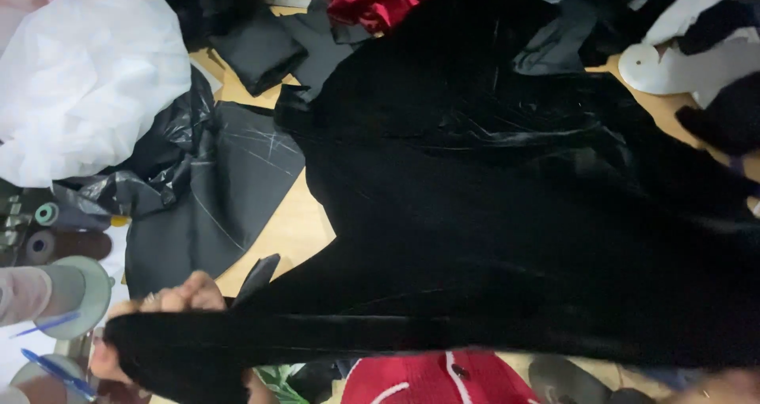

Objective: The person smooths a large piece of black velvet fabric on a wooden table. They then place a grey paper pattern on top of the fabric and adjust its position to align it with the material.

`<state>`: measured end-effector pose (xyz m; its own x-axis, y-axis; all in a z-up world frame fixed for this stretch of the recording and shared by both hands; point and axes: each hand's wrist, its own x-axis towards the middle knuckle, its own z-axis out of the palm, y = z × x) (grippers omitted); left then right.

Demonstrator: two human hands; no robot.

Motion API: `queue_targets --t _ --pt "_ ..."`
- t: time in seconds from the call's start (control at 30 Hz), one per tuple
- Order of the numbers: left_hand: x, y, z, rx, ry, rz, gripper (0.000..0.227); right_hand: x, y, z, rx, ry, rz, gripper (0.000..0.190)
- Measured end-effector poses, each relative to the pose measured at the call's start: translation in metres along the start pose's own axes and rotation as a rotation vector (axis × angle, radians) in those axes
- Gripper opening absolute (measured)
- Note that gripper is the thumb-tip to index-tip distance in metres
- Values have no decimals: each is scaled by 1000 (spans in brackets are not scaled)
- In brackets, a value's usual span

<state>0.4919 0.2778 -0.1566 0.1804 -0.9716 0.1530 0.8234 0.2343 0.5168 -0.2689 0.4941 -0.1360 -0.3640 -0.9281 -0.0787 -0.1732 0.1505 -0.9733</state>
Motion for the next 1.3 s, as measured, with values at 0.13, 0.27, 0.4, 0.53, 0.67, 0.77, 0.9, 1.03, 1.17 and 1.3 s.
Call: queue_targets --t 0.13,0.27,0.4,0.53,0.67,0.77,0.9,1.03,1.17,1.3 --pt "40 -76 34 194 479 152 48 2 85 -91 -579 -143 378 49" --pt "80 -138 69 1387 153 385 11 30 49 13 -1168 -224 727 58" --pt "82 -229 12 2013 -84 446 50 89 -101 158 -1080 -497 491 32" --pt "56 -298 -14 2153 -330 296 43 161 -42 158 -867 -578 101 62" --pt "35 -332 -25 2233 -466 214 42 224 7 173 -1066 -333 -314 66" --pt "24 -326 -21 2192 -493 299 39 256 76 137 -1061 -291 -173 70" --pt "8 -309 -6 2053 -661 301 29 221 79 97 -1044 -199 -88 60" --pt "-26 -310 11 1769 -873 276 20 186 122 29 -1307 -58 147 51" --pt "-59 -321 28 1472 -1051 -71 20 182 181 -49 -1410 -28 616 52" --pt "-8 -311 49 1464 -970 -14 20 197 192 -74 -1545 -133 962 58"
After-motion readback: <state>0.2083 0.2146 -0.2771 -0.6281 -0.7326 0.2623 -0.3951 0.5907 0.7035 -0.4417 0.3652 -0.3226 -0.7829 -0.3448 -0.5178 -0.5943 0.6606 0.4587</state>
